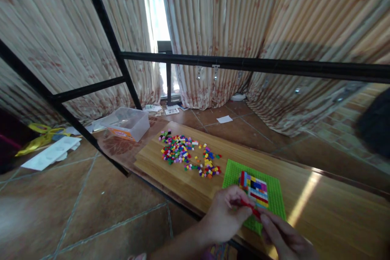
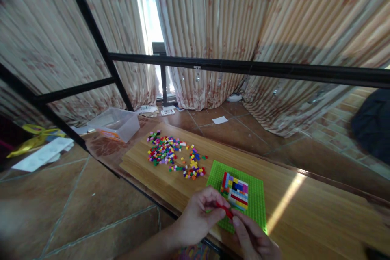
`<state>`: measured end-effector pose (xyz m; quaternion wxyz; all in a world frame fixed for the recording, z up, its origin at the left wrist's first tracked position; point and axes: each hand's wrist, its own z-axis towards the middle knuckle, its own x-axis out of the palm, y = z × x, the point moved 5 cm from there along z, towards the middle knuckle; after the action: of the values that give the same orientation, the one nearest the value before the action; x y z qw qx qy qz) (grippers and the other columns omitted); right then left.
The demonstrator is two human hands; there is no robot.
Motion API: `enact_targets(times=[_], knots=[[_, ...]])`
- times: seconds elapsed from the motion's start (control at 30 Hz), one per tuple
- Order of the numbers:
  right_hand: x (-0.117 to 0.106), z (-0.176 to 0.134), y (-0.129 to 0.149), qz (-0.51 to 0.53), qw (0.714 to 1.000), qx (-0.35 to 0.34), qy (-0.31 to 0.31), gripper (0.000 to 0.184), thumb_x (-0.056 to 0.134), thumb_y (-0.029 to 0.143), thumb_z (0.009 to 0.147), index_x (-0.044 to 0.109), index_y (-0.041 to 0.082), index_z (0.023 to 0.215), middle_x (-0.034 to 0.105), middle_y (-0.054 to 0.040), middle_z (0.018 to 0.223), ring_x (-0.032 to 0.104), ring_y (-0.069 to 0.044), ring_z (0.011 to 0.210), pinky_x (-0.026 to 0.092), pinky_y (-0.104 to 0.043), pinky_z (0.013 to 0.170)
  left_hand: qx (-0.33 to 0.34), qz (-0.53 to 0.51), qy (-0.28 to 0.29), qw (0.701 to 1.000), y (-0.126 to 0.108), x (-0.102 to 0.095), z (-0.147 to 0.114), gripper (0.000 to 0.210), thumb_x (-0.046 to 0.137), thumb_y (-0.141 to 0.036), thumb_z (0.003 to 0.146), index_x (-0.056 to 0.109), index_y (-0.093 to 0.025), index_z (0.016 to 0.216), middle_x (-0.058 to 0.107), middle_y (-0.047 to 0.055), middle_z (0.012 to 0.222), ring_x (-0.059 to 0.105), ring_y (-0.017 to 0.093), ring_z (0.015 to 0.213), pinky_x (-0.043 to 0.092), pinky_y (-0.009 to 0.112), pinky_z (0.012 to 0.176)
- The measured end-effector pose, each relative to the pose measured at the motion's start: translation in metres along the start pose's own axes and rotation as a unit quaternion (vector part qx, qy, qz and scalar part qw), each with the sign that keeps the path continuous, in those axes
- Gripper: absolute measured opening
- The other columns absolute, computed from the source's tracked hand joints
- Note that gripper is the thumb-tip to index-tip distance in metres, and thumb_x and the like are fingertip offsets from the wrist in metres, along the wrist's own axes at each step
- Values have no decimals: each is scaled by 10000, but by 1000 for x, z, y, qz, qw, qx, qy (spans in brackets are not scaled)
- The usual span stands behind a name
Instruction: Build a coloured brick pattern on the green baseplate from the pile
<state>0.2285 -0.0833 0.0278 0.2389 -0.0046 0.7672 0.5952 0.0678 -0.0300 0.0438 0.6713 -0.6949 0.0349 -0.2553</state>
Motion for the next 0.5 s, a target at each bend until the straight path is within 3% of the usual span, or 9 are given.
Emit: enact_targets(times=[0.13, 0.27, 0.4, 0.5], knots=[[-3, -1, 6, 34, 999, -12, 11, 465, 700, 620, 644, 799, 226, 871, 728, -36, 667, 651, -169, 582, 536, -210, 530, 16, 19, 56, 998, -10, 11, 4, 38, 642, -187, 813, 624, -170, 842, 701, 54, 901, 657, 167, 864, 497, 277, 813], [-15, 11, 11, 32, 999, -21, 26, 408, 712, 573, 642, 786, 230, 849, 757, -51, 804, 686, -207, 723, 559, -266, 645, 36, 114, 72, 990, -13, 11, 14, 160, 567, -207, 882, 668, -200, 1006, 705, 62, 997, 656, 173, 954, 500, 290, 894], [-32, 45, 20, -37, 995, -73, -57, 336, 653, 528, 705, 758, 239, 841, 750, -47, 860, 676, -212, 796, 538, -312, 728, 54, 191, -35, 980, -10, -14, 39, 194, 538, -170, 881, 648, -205, 1037, 697, 53, 1052, 647, 164, 987, 508, 283, 913], [-24, 74, 25, -98, 985, -127, -63, 314, 588, 497, 780, 743, 244, 883, 734, -45, 899, 652, -198, 781, 512, -339, 749, 42, 214, -105, 970, -2, -37, 63, 207, 517, -112, 862, 633, -185, 1017, 698, 60, 1053, 652, 157, 984, 515, 280, 908]])
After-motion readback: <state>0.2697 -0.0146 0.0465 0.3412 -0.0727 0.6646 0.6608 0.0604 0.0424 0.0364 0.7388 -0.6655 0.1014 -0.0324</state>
